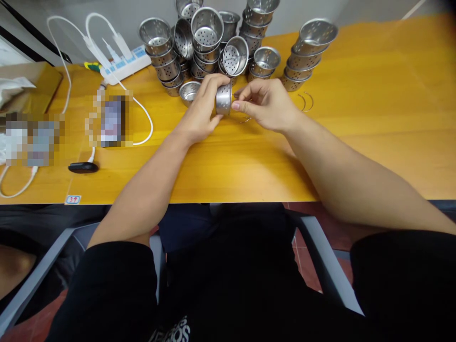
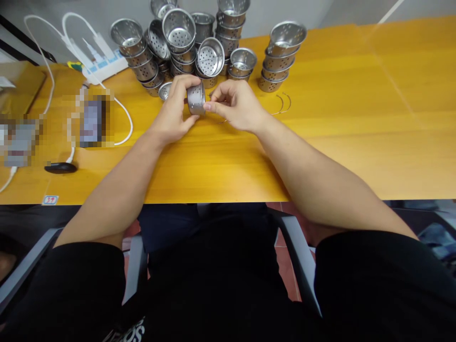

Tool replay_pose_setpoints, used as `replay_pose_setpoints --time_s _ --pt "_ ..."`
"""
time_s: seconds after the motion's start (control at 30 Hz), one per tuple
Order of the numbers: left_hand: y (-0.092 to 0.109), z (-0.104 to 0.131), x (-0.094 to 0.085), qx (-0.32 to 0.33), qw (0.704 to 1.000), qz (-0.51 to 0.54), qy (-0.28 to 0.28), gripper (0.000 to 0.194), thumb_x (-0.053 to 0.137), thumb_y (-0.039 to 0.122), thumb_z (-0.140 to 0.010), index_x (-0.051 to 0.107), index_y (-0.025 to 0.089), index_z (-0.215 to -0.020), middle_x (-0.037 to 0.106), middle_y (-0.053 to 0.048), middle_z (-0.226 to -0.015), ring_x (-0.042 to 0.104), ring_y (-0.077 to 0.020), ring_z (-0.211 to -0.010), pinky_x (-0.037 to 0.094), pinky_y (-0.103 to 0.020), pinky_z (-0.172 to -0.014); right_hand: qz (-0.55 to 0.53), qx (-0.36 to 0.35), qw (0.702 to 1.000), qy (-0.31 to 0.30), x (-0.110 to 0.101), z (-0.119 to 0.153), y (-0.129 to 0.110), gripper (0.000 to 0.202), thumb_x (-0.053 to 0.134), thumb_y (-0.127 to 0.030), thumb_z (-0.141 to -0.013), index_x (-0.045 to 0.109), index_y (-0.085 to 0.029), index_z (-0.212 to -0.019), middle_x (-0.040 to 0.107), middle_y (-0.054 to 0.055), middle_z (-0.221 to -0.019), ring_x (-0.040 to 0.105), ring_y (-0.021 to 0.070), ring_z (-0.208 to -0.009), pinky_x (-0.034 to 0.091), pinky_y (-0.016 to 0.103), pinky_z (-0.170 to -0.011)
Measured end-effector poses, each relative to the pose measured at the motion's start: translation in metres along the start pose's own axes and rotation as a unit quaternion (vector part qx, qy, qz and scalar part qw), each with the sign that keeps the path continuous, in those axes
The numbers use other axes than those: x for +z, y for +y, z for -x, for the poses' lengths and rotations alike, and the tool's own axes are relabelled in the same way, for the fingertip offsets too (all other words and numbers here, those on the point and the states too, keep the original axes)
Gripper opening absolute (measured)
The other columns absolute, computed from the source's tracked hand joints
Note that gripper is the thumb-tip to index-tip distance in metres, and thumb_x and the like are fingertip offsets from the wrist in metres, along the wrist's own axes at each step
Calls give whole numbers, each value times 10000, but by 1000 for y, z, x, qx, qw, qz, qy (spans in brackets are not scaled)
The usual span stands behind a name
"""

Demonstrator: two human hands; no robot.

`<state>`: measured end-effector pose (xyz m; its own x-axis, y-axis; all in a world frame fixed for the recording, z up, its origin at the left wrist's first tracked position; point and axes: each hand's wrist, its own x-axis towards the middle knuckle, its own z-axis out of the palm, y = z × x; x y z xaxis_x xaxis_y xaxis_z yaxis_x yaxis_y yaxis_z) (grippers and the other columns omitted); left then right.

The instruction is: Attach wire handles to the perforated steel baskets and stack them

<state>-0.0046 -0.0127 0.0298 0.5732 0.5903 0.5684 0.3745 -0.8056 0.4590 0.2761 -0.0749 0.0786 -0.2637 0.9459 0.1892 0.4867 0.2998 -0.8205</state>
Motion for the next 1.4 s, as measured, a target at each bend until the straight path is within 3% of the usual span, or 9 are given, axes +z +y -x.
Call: replay_pose_setpoints --time_s 0.13,0.3,0.53,0.63,0.8,0.93,1.1,1.27,1.4 --pt "0 -1 -1 -28 1000 2 -4 739 912 397 -1061 620 354 -1738 651 -208 -1845 602 -498 -1828 475 -723 -1598 69 -52 996 24 -11 -1 10 606 858 -1114 -1008 865 -510 -1050 905 63 -1255 737 507 -1420 702 765 -1186" --pt "-3 -1 1 -54 998 16 24 730 1017 484 -979 703 380 -1629 733 -178 -1769 688 -501 -1710 564 -732 -1530 169 -46 984 16 -22 1 19 546 760 -934 -1178 843 -397 -1225 782 172 -1585 741 462 -1385 669 709 -1312" --pt "6 5 -7 -106 992 15 67 757 972 721 -1045 638 409 -1648 776 -142 -1748 737 -476 -1631 654 -681 -1373 219 -96 961 -135 -42 3 27 281 850 -628 -1139 816 -350 -1160 791 216 -1486 674 495 -1564 532 732 -1472" --pt "7 5 -7 -108 992 12 65 747 933 755 -1064 626 427 -1661 770 -132 -1764 721 -475 -1662 634 -685 -1393 228 -111 958 -134 -44 3 22 180 799 -461 -1120 821 -309 -1213 796 247 -1480 694 487 -1567 530 696 -1464" --pt "8 3 -5 -108 992 14 67 709 976 701 -1046 661 401 -1606 799 -141 -1725 767 -461 -1602 649 -684 -1401 245 -98 953 -147 -37 0 17 270 699 -274 -1126 853 -291 -1346 826 203 -1535 742 448 -1513 555 644 -1435" --pt "11 4 -6 -125 990 31 60 714 996 675 -1055 664 382 -1614 794 -152 -1749 752 -464 -1638 633 -687 -1441 318 -45 934 -156 -51 -5 18 247 679 -111 -1106 863 -268 -1157 874 188 -1399 801 418 -1297 643 586 -1251" --pt "6 5 -5 -117 992 18 49 707 958 726 -1085 666 387 -1632 787 -163 -1753 761 -470 -1629 637 -694 -1423 401 133 884 -199 -95 -1 10 331 730 -6 -1174 915 -232 -1021 923 109 -1117 753 285 -929 585 456 -888" --pt "1 6 -5 -104 993 16 54 707 970 728 -1076 676 412 -1636 809 -149 -1734 765 -463 -1615 658 -695 -1403 430 243 855 -157 -128 6 14 275 852 -38 -1218 968 -231 -1060 957 107 -1254 802 285 -1030 585 470 -934" --pt "2 6 -3 -112 991 29 60 742 975 753 -1068 671 382 -1634 798 -167 -1728 779 -468 -1597 651 -697 -1413 439 247 856 -118 -135 9 15 213 812 -87 -1226 969 -228 -1201 946 170 -1319 820 321 -1066 592 502 -905"
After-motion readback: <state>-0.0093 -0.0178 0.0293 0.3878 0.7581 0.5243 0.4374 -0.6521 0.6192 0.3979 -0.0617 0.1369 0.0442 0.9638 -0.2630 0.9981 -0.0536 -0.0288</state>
